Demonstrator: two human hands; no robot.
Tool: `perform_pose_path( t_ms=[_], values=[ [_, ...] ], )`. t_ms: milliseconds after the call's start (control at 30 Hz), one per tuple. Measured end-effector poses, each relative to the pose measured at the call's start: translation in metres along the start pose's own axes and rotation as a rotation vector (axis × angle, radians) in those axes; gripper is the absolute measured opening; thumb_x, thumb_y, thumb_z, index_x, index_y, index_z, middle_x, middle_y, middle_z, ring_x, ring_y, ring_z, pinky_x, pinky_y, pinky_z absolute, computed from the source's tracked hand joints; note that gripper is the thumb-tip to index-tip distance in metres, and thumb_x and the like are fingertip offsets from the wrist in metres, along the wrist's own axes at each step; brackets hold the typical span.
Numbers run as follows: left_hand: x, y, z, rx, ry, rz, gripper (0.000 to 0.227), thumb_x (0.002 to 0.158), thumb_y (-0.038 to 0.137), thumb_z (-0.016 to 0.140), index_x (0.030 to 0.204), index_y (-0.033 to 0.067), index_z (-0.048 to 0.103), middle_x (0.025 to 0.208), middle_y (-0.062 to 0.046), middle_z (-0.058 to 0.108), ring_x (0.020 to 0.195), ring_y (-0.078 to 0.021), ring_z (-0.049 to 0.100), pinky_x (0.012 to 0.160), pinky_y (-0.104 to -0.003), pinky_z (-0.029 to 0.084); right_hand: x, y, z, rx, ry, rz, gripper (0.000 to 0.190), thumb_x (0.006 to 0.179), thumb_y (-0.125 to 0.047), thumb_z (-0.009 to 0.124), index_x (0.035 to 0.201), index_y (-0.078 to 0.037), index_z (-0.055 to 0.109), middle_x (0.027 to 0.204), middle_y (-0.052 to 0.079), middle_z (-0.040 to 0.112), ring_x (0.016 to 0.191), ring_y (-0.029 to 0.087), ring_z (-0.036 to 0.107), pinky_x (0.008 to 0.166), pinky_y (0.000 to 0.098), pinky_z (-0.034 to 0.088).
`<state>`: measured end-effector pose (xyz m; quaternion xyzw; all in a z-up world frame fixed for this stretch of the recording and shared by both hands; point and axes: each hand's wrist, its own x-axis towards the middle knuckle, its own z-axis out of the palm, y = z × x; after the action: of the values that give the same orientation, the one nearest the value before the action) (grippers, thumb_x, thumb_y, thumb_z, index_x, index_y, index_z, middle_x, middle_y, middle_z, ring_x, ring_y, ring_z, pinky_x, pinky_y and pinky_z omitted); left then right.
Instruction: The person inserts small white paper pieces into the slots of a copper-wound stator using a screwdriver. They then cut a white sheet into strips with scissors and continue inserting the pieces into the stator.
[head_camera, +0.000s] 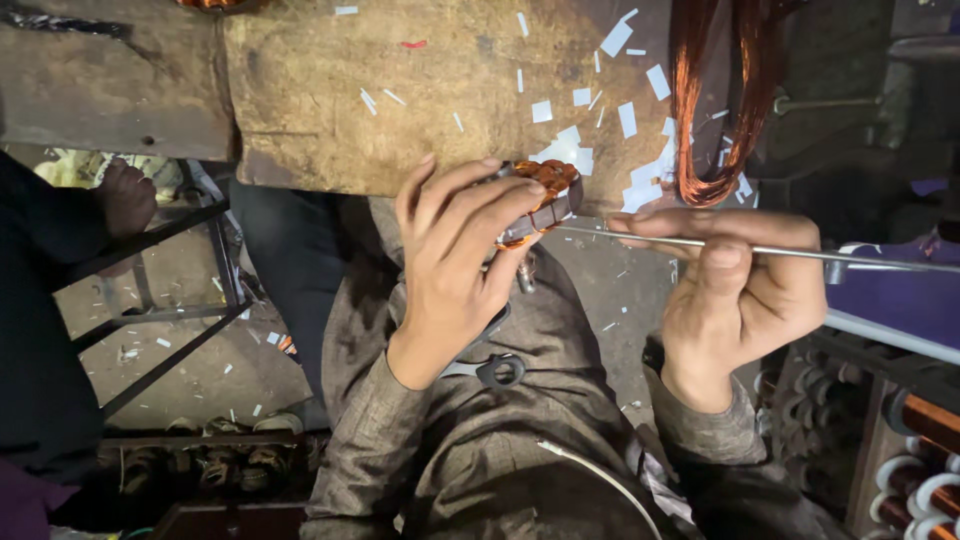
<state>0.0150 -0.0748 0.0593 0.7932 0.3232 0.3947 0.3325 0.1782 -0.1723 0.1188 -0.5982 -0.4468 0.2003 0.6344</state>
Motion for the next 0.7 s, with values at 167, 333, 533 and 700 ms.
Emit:
perform_pose_path(
  t_ms=[167,333,533,700],
  values=[
    [-0.002,0.0,0.003,-0.001,0.003,-0.013,0.035,0.094,0.015,0.08,0.126,0.0138,0.068,0.127,0.0,0.067,0.126,-0.024,0.06,0.121,-0.048,0.034,0.01,0.009,-0.001,-0.04,-0.055,-0.106,0.04,0.119,-0.031,0.049,0.107,0.007,0.05,0.092,0.025,0.066,0.082,0.032,0.075,0.076,0.0435,0.062],
    [-0.005,0.008,0.013,0.033,0.087,-0.061,0.034,0.095,0.014,0.079,0.127,0.0146,0.068,0.126,0.001,0.068,0.122,-0.0223,0.058,0.122,-0.048,0.033,-0.003,0.01,0.009,-0.161,-0.026,-0.234,0.043,0.117,-0.03,0.039,0.103,0.009,0.052,0.086,0.024,0.066,0.079,0.033,0.077,0.07,0.0426,0.062],
    [-0.002,0.013,0.017,0.049,0.138,-0.132,0.035,0.095,0.015,0.079,0.128,0.0145,0.068,0.125,0.002,0.069,0.123,-0.0221,0.057,0.125,-0.051,0.028,-0.023,0.03,0.029,-0.044,0.05,-0.349,0.044,0.115,-0.029,0.038,0.102,0.01,0.052,0.091,0.028,0.063,0.089,0.036,0.073,0.078,0.0526,0.062],
    [0.008,0.005,0.008,-0.01,0.064,-0.093,0.036,0.093,0.016,0.08,0.127,0.0132,0.067,0.122,-0.002,0.067,0.124,-0.026,0.057,0.129,-0.054,0.028,0.006,0.017,-0.009,-0.236,-0.021,-0.265,0.041,0.117,-0.03,0.042,0.105,0.008,0.051,0.098,0.016,0.072,0.087,0.025,0.075,0.067,0.0348,0.061]
  ],
)
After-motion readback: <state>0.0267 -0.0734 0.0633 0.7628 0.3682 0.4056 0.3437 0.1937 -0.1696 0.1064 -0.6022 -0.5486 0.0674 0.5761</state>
